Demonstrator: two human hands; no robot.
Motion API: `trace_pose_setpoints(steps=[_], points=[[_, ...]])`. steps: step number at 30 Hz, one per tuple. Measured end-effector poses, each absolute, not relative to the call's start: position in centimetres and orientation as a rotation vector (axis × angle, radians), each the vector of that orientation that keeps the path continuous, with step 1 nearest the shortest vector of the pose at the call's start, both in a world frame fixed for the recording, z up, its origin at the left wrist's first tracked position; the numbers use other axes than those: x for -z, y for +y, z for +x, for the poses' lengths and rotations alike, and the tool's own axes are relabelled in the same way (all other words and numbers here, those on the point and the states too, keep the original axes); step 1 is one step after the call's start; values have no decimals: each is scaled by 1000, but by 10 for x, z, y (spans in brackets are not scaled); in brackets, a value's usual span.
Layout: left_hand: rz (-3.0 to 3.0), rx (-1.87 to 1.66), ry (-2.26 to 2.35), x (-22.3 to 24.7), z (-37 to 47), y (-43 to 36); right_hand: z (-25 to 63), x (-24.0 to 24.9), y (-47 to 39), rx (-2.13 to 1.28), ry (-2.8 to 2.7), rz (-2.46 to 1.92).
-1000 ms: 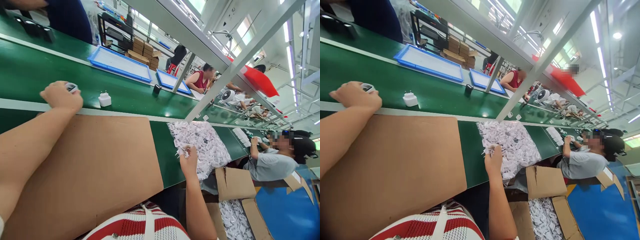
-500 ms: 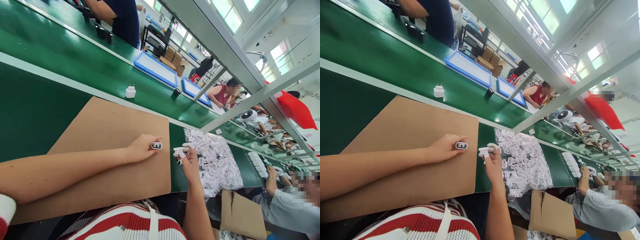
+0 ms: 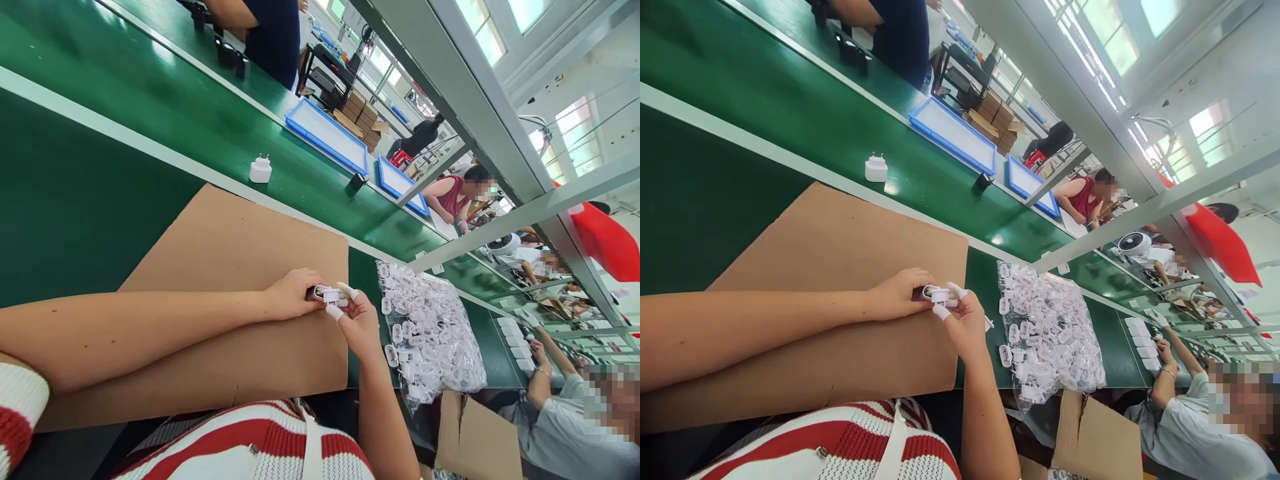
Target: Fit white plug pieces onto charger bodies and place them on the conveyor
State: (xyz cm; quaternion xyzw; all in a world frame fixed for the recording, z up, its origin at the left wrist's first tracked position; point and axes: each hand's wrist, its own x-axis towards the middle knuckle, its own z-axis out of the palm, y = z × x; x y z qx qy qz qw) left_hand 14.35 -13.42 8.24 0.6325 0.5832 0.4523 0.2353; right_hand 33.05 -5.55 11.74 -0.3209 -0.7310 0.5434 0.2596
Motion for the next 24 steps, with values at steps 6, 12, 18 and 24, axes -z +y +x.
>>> trace_pose_setpoints(steps=[6,12,18,24], points=[[1815,-1325,1614,-87,146,-141,322,-137,-59,-1212,-2201,-877],[1774,-1223,1640,-89,145,-140,325,-143,-52,-1025,-2365,-723],[1737,-1186,1641,-87,143,-137,324,-136,-46,-791,-2319,-715],[1723,-1258,1575,-80,141,-134,327,-147,-52,-659,-2397,-663]])
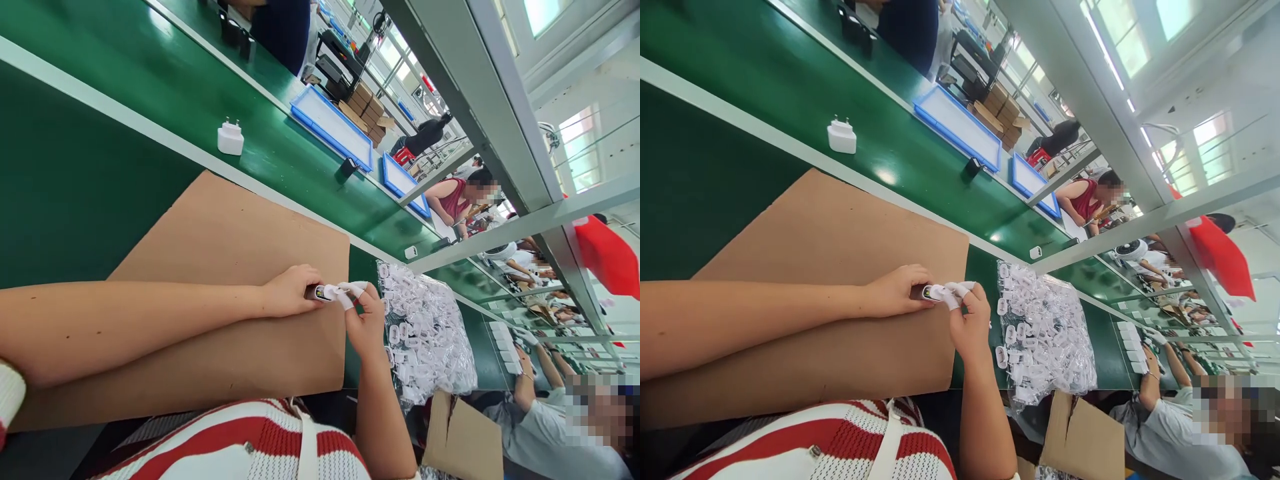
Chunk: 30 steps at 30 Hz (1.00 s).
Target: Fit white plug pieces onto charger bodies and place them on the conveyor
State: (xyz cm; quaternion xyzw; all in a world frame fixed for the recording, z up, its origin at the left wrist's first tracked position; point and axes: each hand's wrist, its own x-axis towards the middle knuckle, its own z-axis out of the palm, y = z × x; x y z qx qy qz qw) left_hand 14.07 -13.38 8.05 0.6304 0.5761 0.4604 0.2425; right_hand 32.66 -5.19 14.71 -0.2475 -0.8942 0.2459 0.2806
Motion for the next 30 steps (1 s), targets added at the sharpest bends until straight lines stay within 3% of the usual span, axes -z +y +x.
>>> trace_pose_setpoints(steps=[11,21,26,30], points=[[1767,-1233,1593,-77,138,-132,318,-141,-48,-548,-2509,-587],[1742,-1271,1575,-72,138,-130,315,-135,-44,-236,-2637,-593],[1744,-1259,1559,-75,137,-131,314,-136,-40,-554,-2571,-599],[1770,-1206,1598,-78,135,-131,317,-135,-45,-483,-2449,-596]])
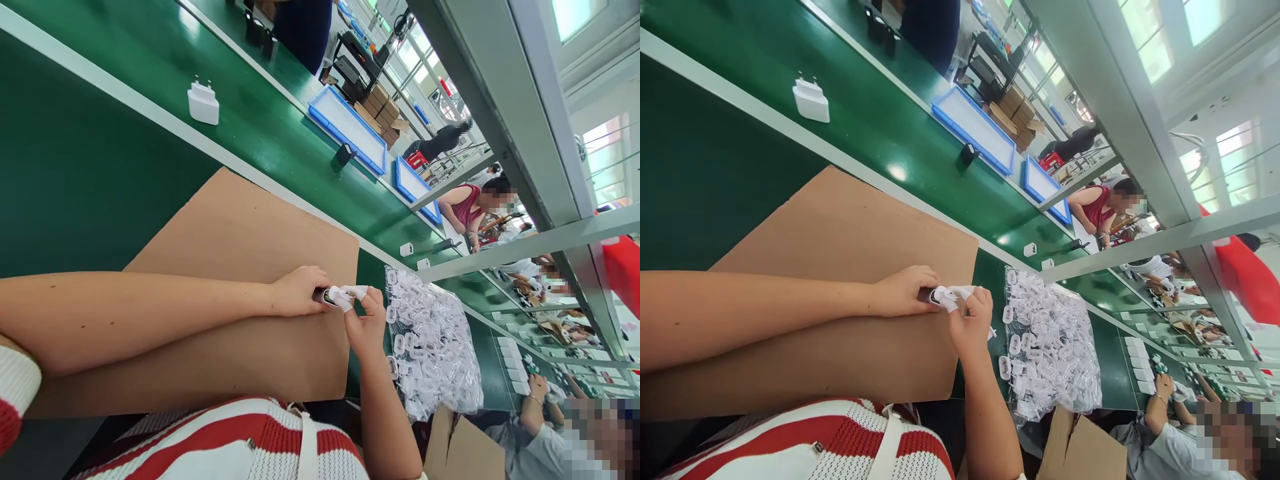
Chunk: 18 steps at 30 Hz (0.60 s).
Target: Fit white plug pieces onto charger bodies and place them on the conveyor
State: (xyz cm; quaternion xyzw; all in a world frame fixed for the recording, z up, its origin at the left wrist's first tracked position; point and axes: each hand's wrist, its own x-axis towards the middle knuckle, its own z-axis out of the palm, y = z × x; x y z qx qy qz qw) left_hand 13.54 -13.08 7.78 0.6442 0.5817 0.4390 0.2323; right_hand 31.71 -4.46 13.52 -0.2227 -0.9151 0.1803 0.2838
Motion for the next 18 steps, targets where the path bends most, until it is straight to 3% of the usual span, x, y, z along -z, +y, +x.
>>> trace_pose_setpoints(steps=[9,18], points=[[1712,-1255,1569,-75,137,-130,316,-137,-44,-73,-2672,-567],[1710,-1230,1581,-83,139,-131,309,-129,-46,-119,-2684,-823]])
